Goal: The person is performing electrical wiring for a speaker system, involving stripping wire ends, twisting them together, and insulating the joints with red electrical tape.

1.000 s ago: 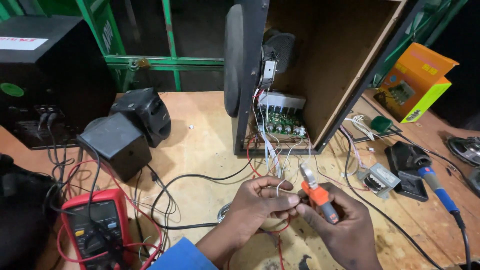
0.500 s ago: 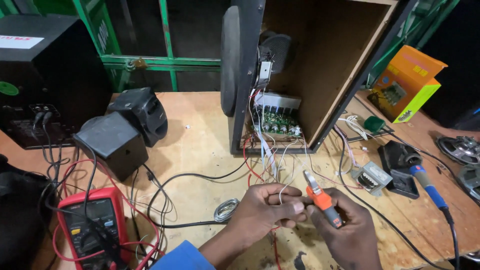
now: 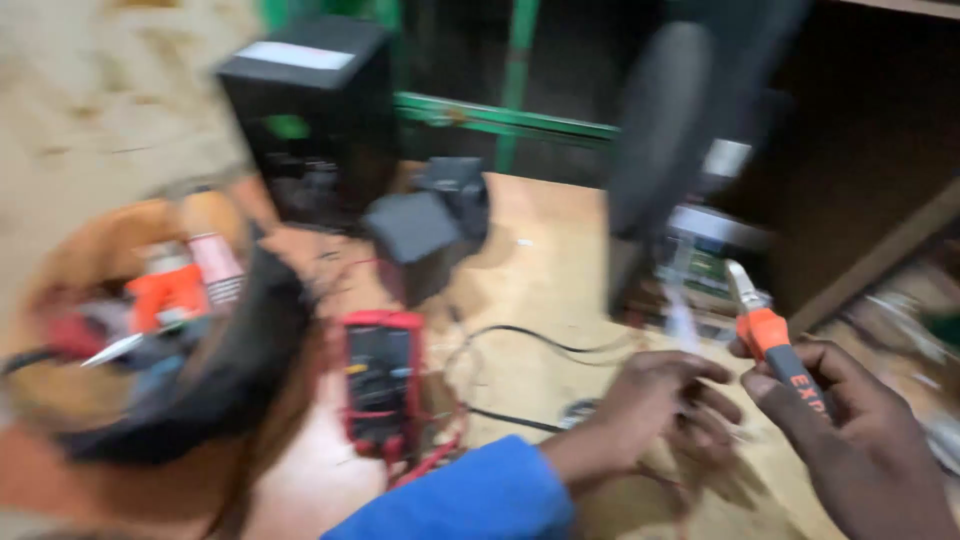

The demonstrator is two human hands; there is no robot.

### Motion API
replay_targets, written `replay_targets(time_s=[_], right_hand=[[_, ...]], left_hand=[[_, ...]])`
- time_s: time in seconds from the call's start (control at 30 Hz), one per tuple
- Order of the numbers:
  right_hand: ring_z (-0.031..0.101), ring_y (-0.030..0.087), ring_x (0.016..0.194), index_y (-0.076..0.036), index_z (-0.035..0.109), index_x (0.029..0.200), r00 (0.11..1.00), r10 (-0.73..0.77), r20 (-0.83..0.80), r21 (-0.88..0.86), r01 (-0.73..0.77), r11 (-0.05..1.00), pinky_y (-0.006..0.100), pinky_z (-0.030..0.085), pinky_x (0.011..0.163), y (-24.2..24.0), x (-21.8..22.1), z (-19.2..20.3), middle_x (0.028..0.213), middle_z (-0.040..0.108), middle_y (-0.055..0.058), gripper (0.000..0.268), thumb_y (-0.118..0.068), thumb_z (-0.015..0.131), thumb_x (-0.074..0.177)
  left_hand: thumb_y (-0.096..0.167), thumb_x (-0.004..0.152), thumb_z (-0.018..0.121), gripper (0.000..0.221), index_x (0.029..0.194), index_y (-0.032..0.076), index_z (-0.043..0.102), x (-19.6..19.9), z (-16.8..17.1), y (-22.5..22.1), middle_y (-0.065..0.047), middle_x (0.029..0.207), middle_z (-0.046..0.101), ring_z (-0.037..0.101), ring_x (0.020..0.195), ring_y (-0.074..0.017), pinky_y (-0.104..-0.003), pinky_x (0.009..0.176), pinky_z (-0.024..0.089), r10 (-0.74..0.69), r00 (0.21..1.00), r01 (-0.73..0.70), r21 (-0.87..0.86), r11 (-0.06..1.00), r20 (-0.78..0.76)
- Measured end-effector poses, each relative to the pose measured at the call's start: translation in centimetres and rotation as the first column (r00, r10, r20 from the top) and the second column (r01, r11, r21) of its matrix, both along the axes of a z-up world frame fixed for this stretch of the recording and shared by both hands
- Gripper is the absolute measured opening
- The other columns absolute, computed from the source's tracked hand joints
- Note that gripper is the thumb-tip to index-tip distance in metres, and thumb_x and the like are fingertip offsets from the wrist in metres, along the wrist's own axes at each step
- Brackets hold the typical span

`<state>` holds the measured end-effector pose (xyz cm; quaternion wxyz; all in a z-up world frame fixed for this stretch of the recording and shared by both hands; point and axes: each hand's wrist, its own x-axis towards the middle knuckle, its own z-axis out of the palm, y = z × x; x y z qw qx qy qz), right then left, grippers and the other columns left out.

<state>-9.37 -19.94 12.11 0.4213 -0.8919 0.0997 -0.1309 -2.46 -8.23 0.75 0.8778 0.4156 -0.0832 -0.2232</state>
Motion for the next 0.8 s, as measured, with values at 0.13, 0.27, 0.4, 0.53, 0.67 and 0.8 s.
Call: replay_targets(time_s=[0.13,0.27,0.4,0.53,0.67,0.8], right_hand=[[0.066,0.041,0.107,0.010,0.073,0.129,0.915,0.311,-0.256,0.521,-0.141,0.842,0.044,0.041,0.097,12.8,-1.7,7.4,0.110,0.072,0.034,0.051,0.015,0.047,0.085],[0.017,0.027,0.047,-0.013,0.074,0.130,0.727,0.436,-0.530,0.582,-0.063,0.811,0.035,0.011,0.046,23.3,-3.9,11.7,0.101,0.043,0.016,0.041,-0.006,0.062,0.091],[0.050,0.013,0.082,-0.019,0.063,0.098,0.509,0.816,-0.273,0.059,-0.838,0.542,0.033,0.038,0.073,30.4,-2.3,10.4,0.090,0.055,-0.002,0.026,-0.039,0.058,0.084],[0.048,0.031,0.060,-0.008,0.045,0.066,0.469,0.877,-0.103,-0.143,-0.880,0.453,0.053,0.034,0.058,38.6,0.3,7.9,0.069,0.057,0.016,0.021,-0.025,0.048,0.078],[0.054,0.049,0.113,-0.002,0.056,0.123,0.538,0.840,0.073,-0.341,-0.778,0.528,0.053,0.041,0.098,40.6,3.2,3.7,0.121,0.058,0.029,0.065,-0.053,0.051,0.083],[0.064,0.039,0.112,-0.005,0.059,0.115,0.470,0.811,0.348,-0.251,-0.787,0.564,0.050,0.048,0.094,29.3,1.4,4.6,0.119,0.066,0.021,0.048,-0.039,0.044,0.086]], left_hand=[[0.014,0.102,0.053,0.019,0.097,0.008,0.070,1.0,-0.7,7.4,-0.009,0.077,0.071,0.066,0.054,-0.0131,-0.019,0.041,0.043,0.229,0.974,-0.229,0.003,0.974,0.008],[0.014,0.101,0.050,0.022,0.097,0.007,0.070,-0.4,-0.3,13.5,-0.010,0.074,0.067,0.062,0.053,-0.0141,-0.021,0.041,0.042,0.363,0.932,-0.362,0.062,0.930,0.005],[0.014,0.101,0.046,0.026,0.096,0.005,0.070,-1.1,0.4,16.6,-0.010,0.070,0.064,0.058,0.051,-0.0152,-0.023,0.041,0.041,0.403,0.915,-0.401,0.107,0.910,0.010],[0.015,0.100,0.043,0.029,0.095,0.003,0.070,-2.1,0.6,18.8,-0.010,0.067,0.060,0.054,0.050,-0.0162,-0.025,0.042,0.040,0.410,0.912,-0.404,0.160,0.901,-0.006],[0.015,0.099,0.040,0.033,0.094,0.001,0.070,-2.9,1.8,20.0,-0.010,0.063,0.057,0.050,0.049,-0.0172,-0.027,0.042,0.039,0.375,0.927,-0.366,0.215,0.905,-0.004],[0.015,0.098,0.037,0.037,0.094,-0.001,0.070,-0.9,2.0,13.7,-0.011,0.059,0.054,0.046,0.048,-0.0183,-0.029,0.042,0.038,0.255,0.967,-0.247,0.239,0.939,-0.004]])
